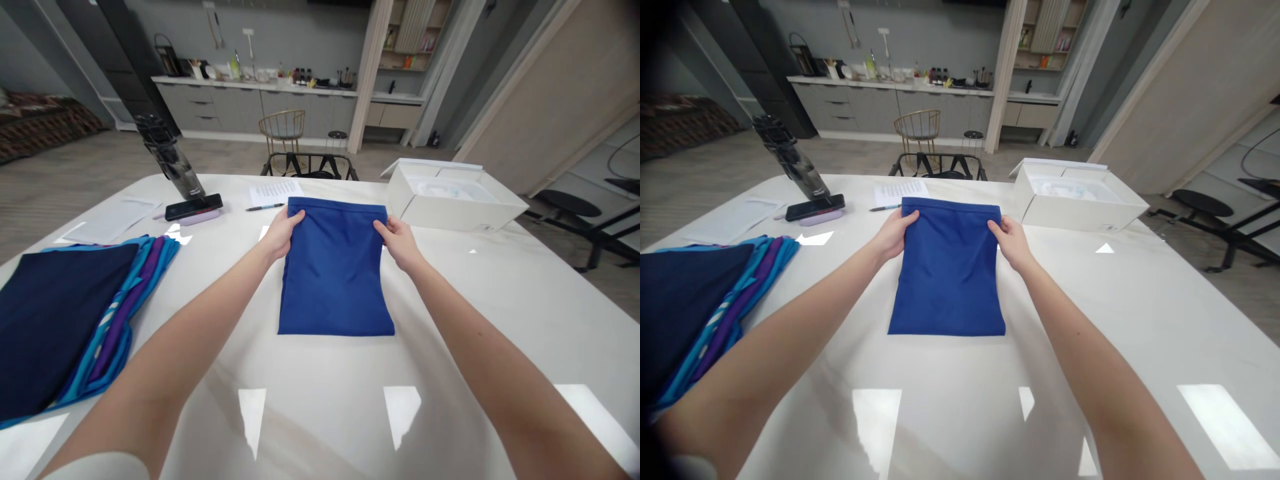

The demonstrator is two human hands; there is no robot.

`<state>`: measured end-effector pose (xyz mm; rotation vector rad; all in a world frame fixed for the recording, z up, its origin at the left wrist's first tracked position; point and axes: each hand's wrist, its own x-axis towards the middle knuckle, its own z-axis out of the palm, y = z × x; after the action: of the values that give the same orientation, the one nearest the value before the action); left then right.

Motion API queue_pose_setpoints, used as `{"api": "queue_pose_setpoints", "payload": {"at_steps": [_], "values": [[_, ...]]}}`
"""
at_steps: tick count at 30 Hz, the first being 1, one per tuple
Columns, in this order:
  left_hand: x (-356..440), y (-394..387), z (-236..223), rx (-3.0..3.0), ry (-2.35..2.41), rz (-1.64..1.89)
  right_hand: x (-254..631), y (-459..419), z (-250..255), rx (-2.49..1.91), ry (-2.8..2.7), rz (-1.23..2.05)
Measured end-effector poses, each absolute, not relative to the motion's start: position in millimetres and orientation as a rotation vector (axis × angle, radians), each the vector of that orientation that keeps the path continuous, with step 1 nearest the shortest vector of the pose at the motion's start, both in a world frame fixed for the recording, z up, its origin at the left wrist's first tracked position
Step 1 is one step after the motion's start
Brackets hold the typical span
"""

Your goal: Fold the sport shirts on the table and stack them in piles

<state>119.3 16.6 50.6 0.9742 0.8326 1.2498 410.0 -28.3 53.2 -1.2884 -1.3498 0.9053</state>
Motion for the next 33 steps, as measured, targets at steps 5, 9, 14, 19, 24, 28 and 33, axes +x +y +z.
{"api": "queue_pose_setpoints", "payload": {"at_steps": [5,9,14,19,24,28,33], "values": [[125.5,60.3,22.4,0.856,1.295,1.0,402.2,22.1,26.7,-1.62,-1.393,0.821],[129.7,76.3,22.6,1.088,1.17,1.193,408.1,38.7,20.4,-1.575,-1.422,0.75],[130.1,111.4,35.9,1.25,1.107,1.376,414.3,71.5,24.0,-1.34,-1.323,0.659],[139.5,108.8,24.0,1.761,1.692,1.285,398.6,90.0,8.4,-1.798,-1.492,0.476],[166.8,76.8,21.4,2.506,1.572,0.894,359.4,72.6,12.3,-1.884,-1.758,-0.086],[175.8,72.9,6.1,2.485,1.605,0.429,332.0,66.0,7.2,-1.813,-2.102,0.092],[171.2,79.7,-11.9,2.368,1.751,0.312,329.7,73.3,-10.0,-2.001,-2.174,0.244]]}}
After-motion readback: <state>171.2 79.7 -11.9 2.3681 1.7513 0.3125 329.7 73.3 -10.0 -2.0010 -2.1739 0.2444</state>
